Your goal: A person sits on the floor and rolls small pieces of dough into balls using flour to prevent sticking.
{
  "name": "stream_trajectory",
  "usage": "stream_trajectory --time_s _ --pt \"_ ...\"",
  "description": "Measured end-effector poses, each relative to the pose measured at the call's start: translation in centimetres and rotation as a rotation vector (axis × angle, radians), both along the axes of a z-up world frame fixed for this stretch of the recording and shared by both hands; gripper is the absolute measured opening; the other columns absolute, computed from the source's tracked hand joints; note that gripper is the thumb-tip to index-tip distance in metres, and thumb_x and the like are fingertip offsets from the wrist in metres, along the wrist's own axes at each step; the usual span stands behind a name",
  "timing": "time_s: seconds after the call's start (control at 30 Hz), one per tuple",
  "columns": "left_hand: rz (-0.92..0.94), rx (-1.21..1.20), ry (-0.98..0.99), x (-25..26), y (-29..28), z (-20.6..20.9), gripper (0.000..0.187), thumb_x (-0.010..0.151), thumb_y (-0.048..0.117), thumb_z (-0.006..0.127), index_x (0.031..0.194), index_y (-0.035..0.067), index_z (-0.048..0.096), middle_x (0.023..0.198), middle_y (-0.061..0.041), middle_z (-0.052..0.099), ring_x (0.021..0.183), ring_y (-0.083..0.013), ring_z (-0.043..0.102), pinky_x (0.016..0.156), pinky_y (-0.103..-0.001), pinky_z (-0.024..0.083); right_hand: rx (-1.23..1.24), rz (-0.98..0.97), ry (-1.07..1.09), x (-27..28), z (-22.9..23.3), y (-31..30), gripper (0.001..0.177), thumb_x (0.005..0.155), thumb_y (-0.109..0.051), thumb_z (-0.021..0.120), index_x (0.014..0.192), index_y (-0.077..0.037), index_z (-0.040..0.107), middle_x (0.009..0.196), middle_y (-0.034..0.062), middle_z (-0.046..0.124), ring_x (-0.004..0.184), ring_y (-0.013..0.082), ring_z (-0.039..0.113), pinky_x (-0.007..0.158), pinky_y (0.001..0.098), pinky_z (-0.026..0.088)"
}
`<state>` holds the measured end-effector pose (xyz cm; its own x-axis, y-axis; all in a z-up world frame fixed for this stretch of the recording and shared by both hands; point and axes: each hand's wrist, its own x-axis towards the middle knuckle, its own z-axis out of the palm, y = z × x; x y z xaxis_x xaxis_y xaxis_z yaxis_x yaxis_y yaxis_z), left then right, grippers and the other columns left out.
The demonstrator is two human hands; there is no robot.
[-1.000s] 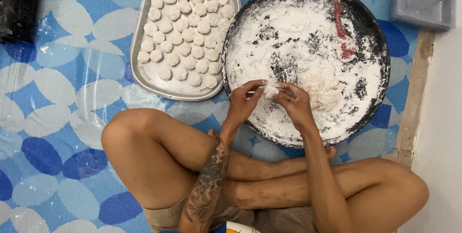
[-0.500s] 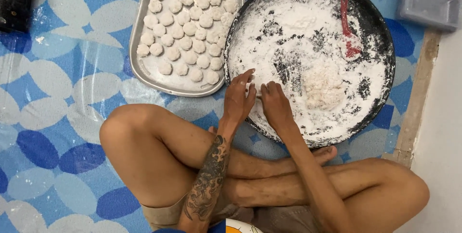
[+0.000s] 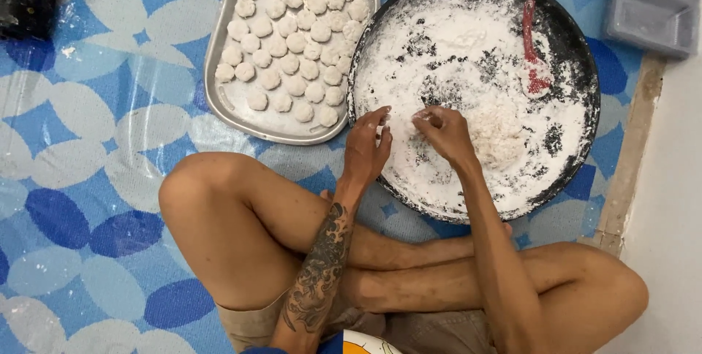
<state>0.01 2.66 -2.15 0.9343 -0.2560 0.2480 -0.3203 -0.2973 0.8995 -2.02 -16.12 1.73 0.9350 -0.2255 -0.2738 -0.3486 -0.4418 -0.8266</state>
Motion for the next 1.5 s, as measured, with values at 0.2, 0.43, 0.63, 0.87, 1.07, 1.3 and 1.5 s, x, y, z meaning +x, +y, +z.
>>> stream_trajectory --time_s 0.2,0.43,0.63,0.87,1.07,1.3,1.5 --pt "-0.017 -0.013 -0.004 0.1 -0.4 -0.4 0.04 0.095 -0.006 0.061 0.135 -0.001 0.061 0.108 -0.021 0.066 0.1 -0.0342 0.07 0.068 -0.036 0.065 -0.135 0.025 -0.018 -1.5 -0.6 0.1 0.043 0.085 -0.036 0.086 0.104 0.001 0.076 0.076 0.0202 0.071 0.08 0.0351 0.072 0.076 0.0482 0.054" --pt "-0.006 0.002 0.022 0.0 0.0 1.2 0.039 0.095 -0.006 0.061 0.134 -0.001 0.061 0.108 -0.022 0.066 0.099 -0.0343 0.07 0.07 -0.036 0.066 -0.451 -0.006 -0.046 0.0 0.0 1.1 0.031 0.089 -0.024 0.085 0.104 0.001 0.073 0.077 0.0169 0.07 0.081 0.0388 0.072 0.071 0.0495 0.056" --pt "-0.016 -0.018 0.024 0.0 -0.1 1.0 0.042 0.095 -0.007 0.062 0.137 -0.001 0.059 0.11 -0.022 0.065 0.101 -0.0366 0.069 0.071 -0.039 0.066 -0.666 0.122 -0.184 1.5 -6.6 0.2 0.026 0.081 -0.016 0.085 0.095 0.002 0.072 0.089 0.0154 0.055 0.091 0.0393 0.064 0.076 0.0497 0.055" --pt "-0.002 -0.026 0.016 0.2 -0.3 -0.3 0.043 0.094 -0.006 0.064 0.136 0.001 0.061 0.108 -0.021 0.065 0.1 -0.0348 0.069 0.07 -0.036 0.065 -0.165 -0.054 -0.092 -1.4 2.1 0.6 0.033 0.088 -0.005 0.082 0.115 0.006 0.064 0.095 0.0228 0.067 0.09 0.0398 0.07 0.077 0.0436 0.058" --pt "-0.032 -0.034 0.021 -0.1 -0.7 -0.1 0.042 0.095 -0.006 0.062 0.136 0.001 0.06 0.109 -0.022 0.065 0.101 -0.0364 0.069 0.071 -0.039 0.065 -0.2 -0.023 -0.041 -3.1 0.2 -1.5 0.024 0.087 -0.01 0.082 0.108 0.0 0.076 0.094 0.0238 0.069 0.085 0.0388 0.074 0.067 0.0422 0.062" --pt "-0.007 -0.054 0.002 -0.1 -0.5 -0.7 0.042 0.093 -0.007 0.063 0.134 0.001 0.062 0.106 -0.02 0.065 0.098 -0.0348 0.07 0.069 -0.036 0.065 -0.502 0.2 -0.046 -2.6 -3.2 -2.0 0.029 0.089 -0.006 0.076 0.117 0.002 0.076 0.093 0.0218 0.071 0.089 0.0415 0.074 0.076 0.0502 0.063" --pt "-0.002 -0.058 -0.019 -0.1 -0.7 -1.3 0.044 0.091 -0.008 0.065 0.134 0.001 0.063 0.106 -0.02 0.065 0.096 -0.035 0.07 0.067 -0.035 0.064 -0.871 0.264 -0.215 -2.4 -9.1 -2.0 0.016 0.097 -0.006 0.067 0.109 -0.002 0.076 0.096 0.0195 0.072 0.094 0.0366 0.074 0.079 0.0454 0.063"
